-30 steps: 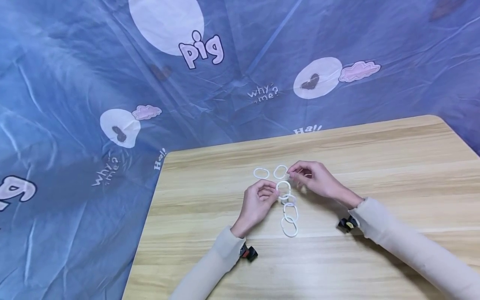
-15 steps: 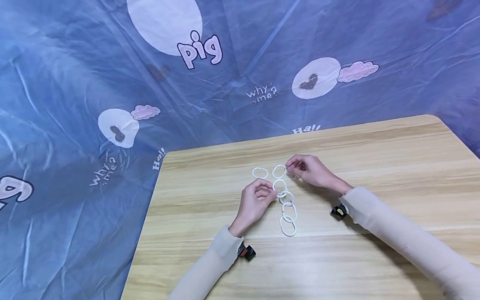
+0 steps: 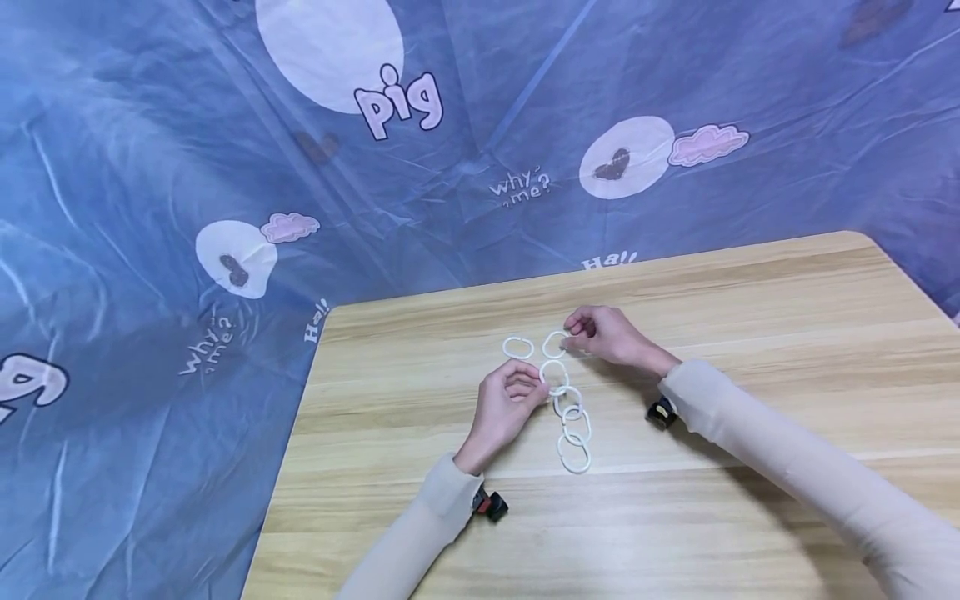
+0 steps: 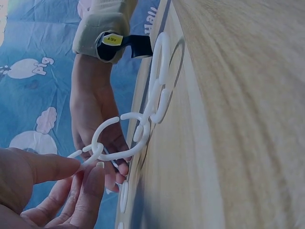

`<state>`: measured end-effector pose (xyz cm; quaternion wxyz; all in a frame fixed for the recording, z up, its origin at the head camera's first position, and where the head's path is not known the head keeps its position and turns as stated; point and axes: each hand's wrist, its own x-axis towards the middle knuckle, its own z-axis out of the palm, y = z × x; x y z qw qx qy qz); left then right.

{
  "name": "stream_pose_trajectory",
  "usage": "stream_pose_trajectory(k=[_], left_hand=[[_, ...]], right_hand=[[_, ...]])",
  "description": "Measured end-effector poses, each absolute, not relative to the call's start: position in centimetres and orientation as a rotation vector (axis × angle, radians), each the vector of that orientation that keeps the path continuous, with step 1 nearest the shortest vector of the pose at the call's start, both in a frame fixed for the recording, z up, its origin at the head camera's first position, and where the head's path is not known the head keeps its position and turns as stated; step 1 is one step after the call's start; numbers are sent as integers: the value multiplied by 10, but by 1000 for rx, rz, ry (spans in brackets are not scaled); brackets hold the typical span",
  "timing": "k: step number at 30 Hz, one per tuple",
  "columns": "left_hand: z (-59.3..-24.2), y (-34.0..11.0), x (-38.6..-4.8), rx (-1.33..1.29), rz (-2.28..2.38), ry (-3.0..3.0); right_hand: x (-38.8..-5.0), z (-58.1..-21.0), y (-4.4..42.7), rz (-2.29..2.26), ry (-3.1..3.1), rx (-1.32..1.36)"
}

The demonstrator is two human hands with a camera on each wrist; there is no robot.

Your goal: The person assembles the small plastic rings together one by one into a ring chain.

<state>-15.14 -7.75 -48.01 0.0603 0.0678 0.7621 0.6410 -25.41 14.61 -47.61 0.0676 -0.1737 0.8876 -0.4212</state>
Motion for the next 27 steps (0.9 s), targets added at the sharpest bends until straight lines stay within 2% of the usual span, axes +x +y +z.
stream_pose_trajectory(k=[14, 27], left_hand=[[-484, -80, -149, 218, 1965, 2288], [-481, -79, -148, 203, 1967, 2266]], right_hand=[[-254, -476, 131, -1159, 2723, -394], [-253, -479, 123, -1044, 2853, -510]])
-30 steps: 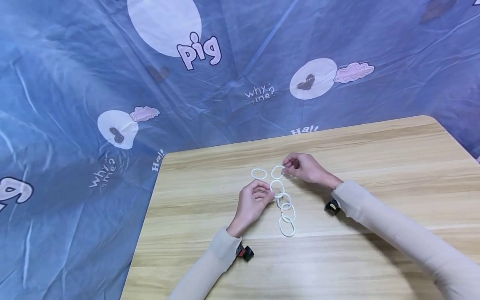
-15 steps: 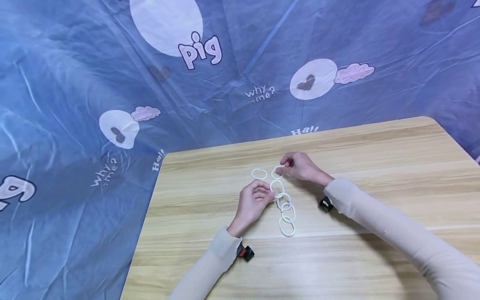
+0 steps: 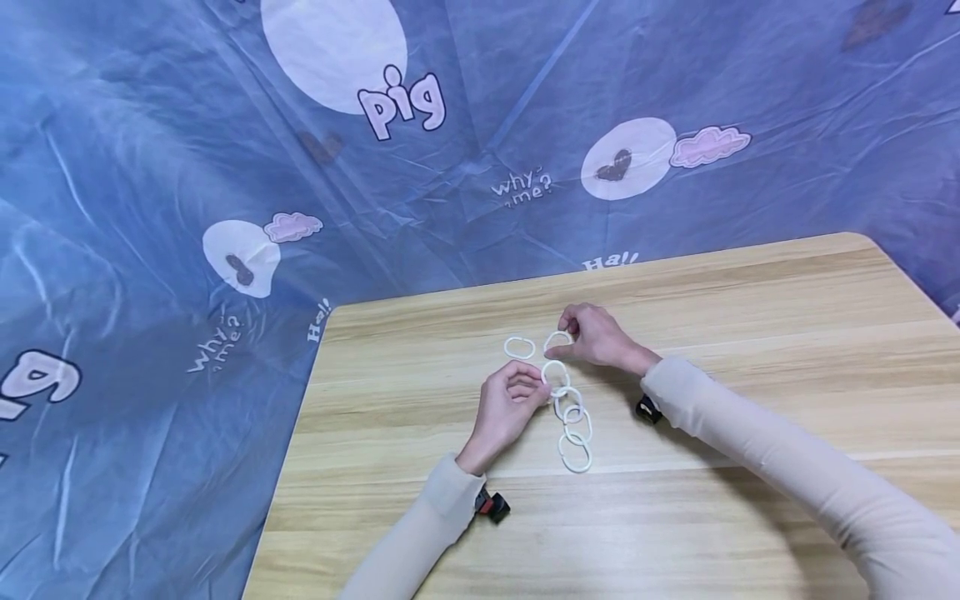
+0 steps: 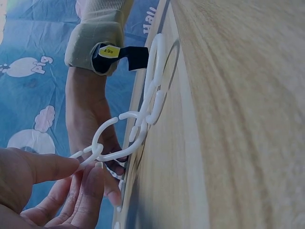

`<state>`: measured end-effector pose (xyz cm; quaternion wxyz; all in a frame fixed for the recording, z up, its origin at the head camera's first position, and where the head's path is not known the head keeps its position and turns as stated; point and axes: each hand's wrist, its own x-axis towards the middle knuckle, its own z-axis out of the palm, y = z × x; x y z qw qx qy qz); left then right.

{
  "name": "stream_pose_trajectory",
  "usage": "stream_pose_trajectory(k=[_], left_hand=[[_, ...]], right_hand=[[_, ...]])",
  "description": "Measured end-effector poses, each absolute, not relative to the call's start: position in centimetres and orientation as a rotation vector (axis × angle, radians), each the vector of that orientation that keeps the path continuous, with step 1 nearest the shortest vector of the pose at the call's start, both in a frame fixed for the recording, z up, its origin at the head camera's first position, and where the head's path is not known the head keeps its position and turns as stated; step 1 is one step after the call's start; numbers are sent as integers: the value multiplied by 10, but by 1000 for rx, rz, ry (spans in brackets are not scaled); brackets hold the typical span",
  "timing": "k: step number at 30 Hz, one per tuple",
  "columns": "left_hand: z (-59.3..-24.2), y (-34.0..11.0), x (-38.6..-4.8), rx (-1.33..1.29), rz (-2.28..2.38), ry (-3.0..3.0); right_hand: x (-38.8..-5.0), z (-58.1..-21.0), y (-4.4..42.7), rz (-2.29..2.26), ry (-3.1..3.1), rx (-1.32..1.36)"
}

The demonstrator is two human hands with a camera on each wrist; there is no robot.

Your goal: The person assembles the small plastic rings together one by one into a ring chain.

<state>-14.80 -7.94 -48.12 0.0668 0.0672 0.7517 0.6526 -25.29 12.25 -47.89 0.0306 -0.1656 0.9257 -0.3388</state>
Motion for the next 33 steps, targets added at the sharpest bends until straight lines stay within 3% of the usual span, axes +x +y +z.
stream_pose_trajectory(k=[17, 33], left_hand=[[-478, -75, -152, 174, 1958, 2280], [-488, -82, -151, 218, 1961, 2302]], right_hand=[[-256, -471, 125, -1052, 2742, -473], [-247, -473, 145, -1371, 2493, -378]])
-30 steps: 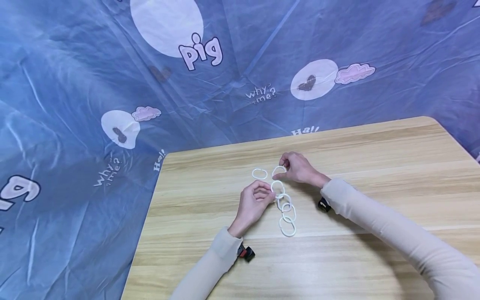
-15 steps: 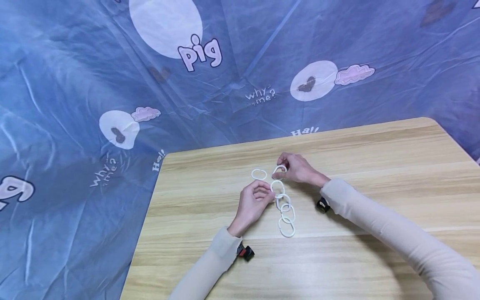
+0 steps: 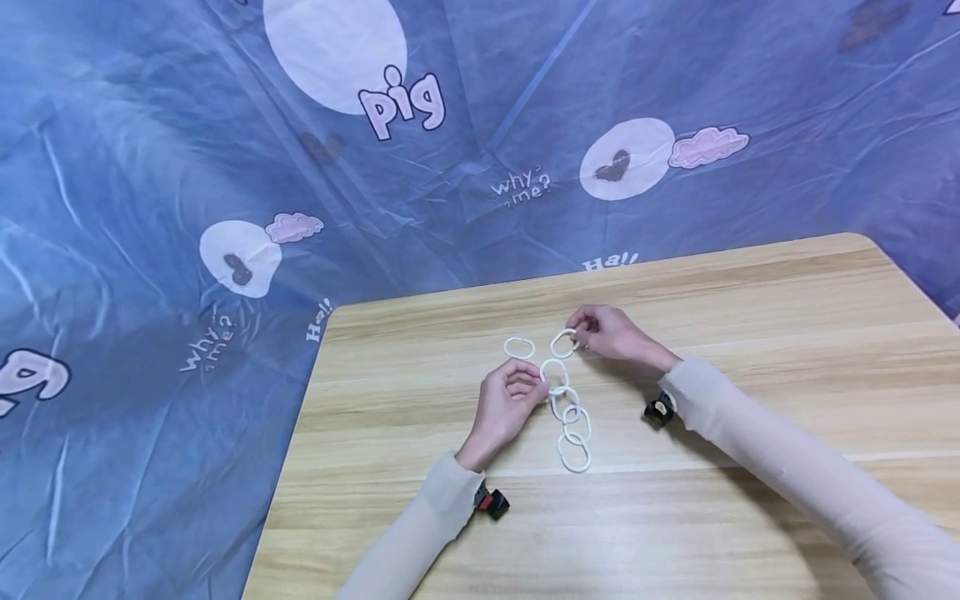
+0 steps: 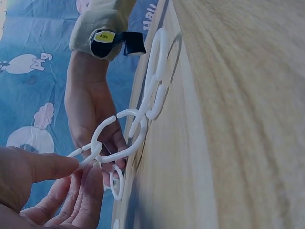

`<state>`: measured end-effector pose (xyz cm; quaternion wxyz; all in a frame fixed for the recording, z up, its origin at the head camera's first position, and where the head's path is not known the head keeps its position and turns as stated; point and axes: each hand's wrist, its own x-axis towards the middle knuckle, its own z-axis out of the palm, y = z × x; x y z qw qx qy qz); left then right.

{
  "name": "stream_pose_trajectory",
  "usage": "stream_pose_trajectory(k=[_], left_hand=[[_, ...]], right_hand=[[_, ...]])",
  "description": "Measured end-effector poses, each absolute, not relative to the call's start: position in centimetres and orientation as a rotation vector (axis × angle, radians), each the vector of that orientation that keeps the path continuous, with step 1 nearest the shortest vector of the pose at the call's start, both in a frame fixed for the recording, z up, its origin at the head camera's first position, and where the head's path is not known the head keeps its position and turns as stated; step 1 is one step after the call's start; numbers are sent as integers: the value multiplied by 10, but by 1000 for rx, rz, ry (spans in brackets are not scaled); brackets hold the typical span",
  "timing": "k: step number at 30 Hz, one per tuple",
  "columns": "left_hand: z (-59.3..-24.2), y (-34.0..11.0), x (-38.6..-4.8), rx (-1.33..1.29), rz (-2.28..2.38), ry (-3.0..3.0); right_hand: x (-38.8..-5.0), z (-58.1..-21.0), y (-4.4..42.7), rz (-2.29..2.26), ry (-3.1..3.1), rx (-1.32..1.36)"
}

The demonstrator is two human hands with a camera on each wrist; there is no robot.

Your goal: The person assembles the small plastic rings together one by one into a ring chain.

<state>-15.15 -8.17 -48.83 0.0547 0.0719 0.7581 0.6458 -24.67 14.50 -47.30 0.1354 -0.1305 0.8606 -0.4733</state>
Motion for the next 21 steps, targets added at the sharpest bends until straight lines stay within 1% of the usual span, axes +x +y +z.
stream_pose_trajectory(k=[6, 21], left_hand=[[-488, -83, -151, 209, 1954, 2306], [-488, -85, -149, 190, 1911, 2315]], right_hand=[[-244, -475, 152, -1425, 2461, -419], [-223, -464, 170, -1526, 2414, -462]])
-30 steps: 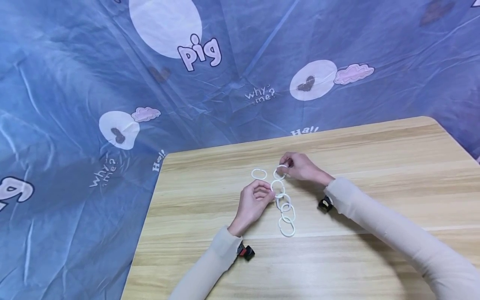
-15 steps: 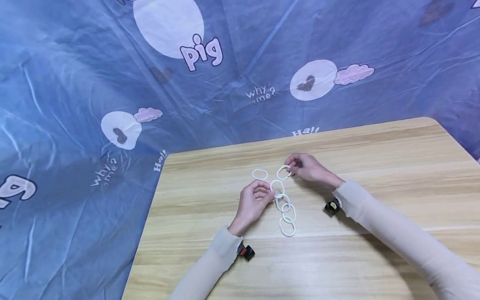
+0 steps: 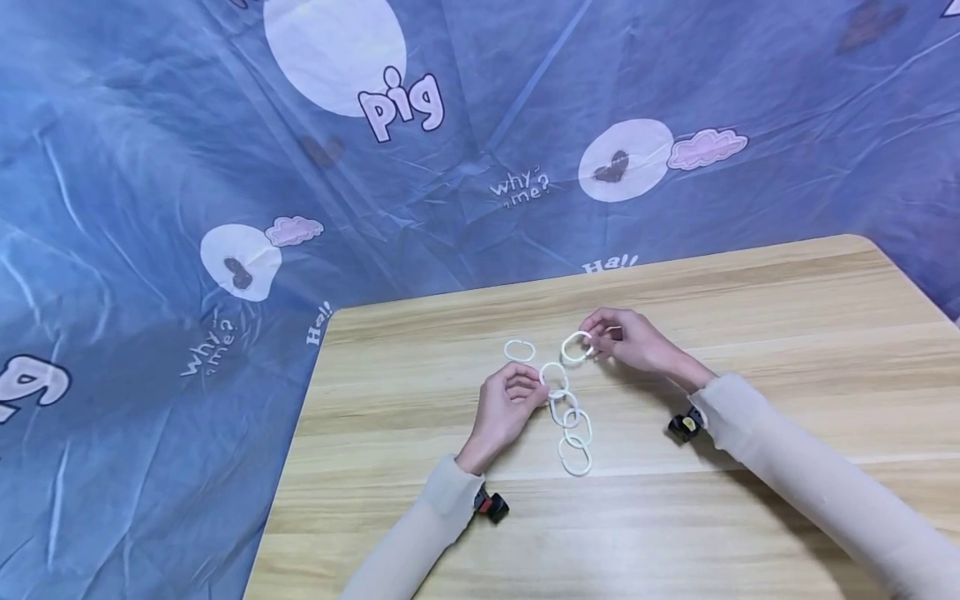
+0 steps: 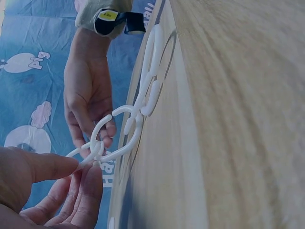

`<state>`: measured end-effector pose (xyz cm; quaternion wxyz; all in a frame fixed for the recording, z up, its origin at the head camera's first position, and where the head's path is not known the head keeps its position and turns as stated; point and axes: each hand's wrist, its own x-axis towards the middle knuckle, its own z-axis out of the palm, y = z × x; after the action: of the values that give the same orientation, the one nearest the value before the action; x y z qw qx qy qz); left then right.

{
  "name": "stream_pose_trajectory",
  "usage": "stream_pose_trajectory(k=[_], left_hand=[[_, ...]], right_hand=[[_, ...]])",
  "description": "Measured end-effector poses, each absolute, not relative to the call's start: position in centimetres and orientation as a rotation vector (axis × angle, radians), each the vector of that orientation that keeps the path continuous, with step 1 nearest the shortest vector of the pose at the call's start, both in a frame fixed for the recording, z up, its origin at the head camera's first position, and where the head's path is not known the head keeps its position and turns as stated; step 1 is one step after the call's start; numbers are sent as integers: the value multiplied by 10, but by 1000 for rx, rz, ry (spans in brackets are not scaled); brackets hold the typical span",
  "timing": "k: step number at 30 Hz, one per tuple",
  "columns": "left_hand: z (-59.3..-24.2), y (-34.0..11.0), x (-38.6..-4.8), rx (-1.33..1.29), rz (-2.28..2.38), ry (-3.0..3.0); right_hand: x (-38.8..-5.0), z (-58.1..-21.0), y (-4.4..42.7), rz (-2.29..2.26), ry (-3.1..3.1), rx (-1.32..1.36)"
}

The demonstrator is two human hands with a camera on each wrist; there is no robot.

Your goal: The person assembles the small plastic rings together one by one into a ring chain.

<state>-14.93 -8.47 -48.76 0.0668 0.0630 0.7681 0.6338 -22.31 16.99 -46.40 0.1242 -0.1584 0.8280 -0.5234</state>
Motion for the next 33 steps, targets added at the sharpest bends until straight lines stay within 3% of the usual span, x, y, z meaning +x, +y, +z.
stream_pose_trajectory(k=[33], left_hand=[[-489, -84, -152, 120, 1970, 2232]], right_hand=[[-204, -464, 158, -1669, 2222, -517]])
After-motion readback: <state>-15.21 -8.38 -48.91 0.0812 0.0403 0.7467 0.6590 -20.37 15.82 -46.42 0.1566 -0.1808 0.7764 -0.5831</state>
